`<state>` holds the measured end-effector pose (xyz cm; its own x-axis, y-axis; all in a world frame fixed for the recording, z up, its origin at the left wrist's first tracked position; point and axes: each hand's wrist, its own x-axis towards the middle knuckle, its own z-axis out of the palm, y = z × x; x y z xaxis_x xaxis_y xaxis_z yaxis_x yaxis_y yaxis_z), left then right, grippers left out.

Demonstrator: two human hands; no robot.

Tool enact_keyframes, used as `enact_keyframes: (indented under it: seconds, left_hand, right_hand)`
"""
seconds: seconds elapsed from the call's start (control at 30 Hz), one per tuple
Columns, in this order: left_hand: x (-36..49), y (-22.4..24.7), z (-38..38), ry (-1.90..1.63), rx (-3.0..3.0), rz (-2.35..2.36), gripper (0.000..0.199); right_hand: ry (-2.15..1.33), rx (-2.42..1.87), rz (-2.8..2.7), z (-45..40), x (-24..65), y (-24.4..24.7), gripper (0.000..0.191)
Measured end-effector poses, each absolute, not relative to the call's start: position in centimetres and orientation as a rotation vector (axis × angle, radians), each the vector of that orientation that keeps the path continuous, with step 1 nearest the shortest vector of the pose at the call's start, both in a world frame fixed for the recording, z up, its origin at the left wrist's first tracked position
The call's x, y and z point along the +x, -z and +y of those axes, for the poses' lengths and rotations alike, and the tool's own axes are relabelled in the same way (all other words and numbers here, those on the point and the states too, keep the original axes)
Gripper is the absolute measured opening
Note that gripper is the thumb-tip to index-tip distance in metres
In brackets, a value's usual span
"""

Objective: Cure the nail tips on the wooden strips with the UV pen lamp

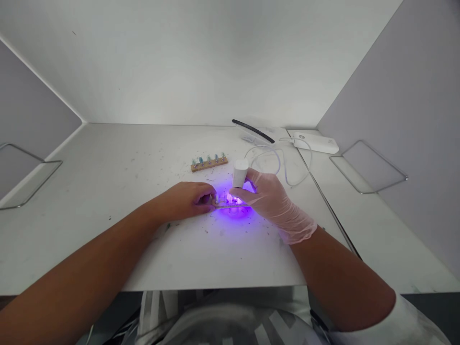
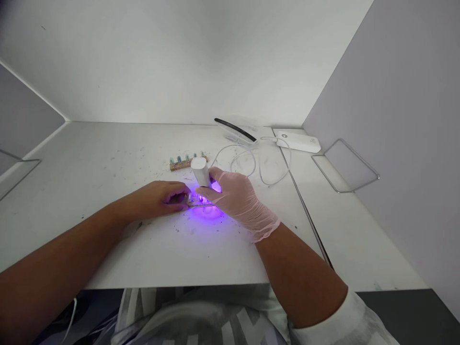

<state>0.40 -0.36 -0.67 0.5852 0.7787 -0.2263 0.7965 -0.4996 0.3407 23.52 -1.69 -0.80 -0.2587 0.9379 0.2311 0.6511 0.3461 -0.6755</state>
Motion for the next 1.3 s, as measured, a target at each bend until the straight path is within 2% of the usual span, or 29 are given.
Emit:
enact_keyframes:
  seconds: [1.3]
  left_hand:
    - [0.50, 0.63, -0.31, 0.071, 2.415, 1.277, 0.022]
  right_hand:
    - [-0.620, -1.365, -2.006, -1.54, 23.58, 0.98, 0.028]
